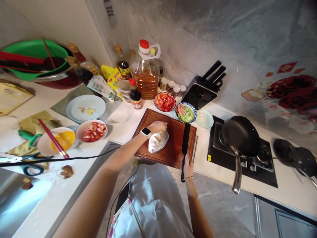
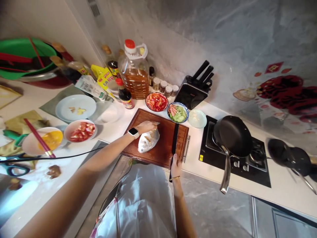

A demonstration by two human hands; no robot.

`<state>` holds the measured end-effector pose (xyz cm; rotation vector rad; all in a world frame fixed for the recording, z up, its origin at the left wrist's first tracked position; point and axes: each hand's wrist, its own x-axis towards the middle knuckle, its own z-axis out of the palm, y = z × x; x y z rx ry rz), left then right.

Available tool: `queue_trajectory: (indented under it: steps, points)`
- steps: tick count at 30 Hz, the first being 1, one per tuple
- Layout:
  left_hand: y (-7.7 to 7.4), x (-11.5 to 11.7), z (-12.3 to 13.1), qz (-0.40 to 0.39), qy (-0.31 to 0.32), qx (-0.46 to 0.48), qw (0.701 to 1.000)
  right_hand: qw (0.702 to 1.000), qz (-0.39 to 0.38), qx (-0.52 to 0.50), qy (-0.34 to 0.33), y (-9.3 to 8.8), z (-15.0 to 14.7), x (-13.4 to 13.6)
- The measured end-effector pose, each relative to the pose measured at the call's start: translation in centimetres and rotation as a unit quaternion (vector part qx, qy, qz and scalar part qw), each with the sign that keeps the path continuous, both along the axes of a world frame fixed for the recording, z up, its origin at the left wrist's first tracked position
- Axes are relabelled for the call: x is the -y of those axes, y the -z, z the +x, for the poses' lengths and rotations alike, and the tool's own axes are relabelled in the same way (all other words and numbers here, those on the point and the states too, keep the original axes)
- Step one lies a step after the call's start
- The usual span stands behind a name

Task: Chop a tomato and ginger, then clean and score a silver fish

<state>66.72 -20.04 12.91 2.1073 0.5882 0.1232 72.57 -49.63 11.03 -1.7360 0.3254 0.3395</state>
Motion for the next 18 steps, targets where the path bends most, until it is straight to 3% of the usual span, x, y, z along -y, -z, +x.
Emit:
queue_trajectory:
  steps: [4, 7, 9, 11, 15, 18]
  points:
    - [0.1, -2.1, -3.5, -0.032, 0.003, 0.001, 0.999, 1.000, -0.008, 0.000, -0.009, 0.1, 0.4, 0.1]
    - [1.0, -2.8, -3.0, -0.029, 0.031, -0.013, 0.999, 1.000, -0.002, -0.013, 0.000, 0.0, 0.6, -0.2]
    - [1.7, -2.1, 0.0, -0.009, 0.037, -0.013, 0.999, 1.000, -0.002, -0.017, 0.006, -0.2, 0.6, -0.4]
    - [2.0, -0.4, 4.8, 0.024, 0.045, -0.019, 0.999, 1.000, -0.008, -0.019, 0.011, -0.6, 0.7, -0.7]
    - [2.1, 2.9, 14.4, 0.090, 0.186, -0.067, 0.976, 0.999, -0.019, -0.027, 0.008, -0.8, 0.7, -0.9]
    - [2.2, 3.4, 17.8, 0.101, 0.216, -0.075, 0.968, 1.000, -0.004, -0.030, 0.006, -0.3, 0.8, -0.8]
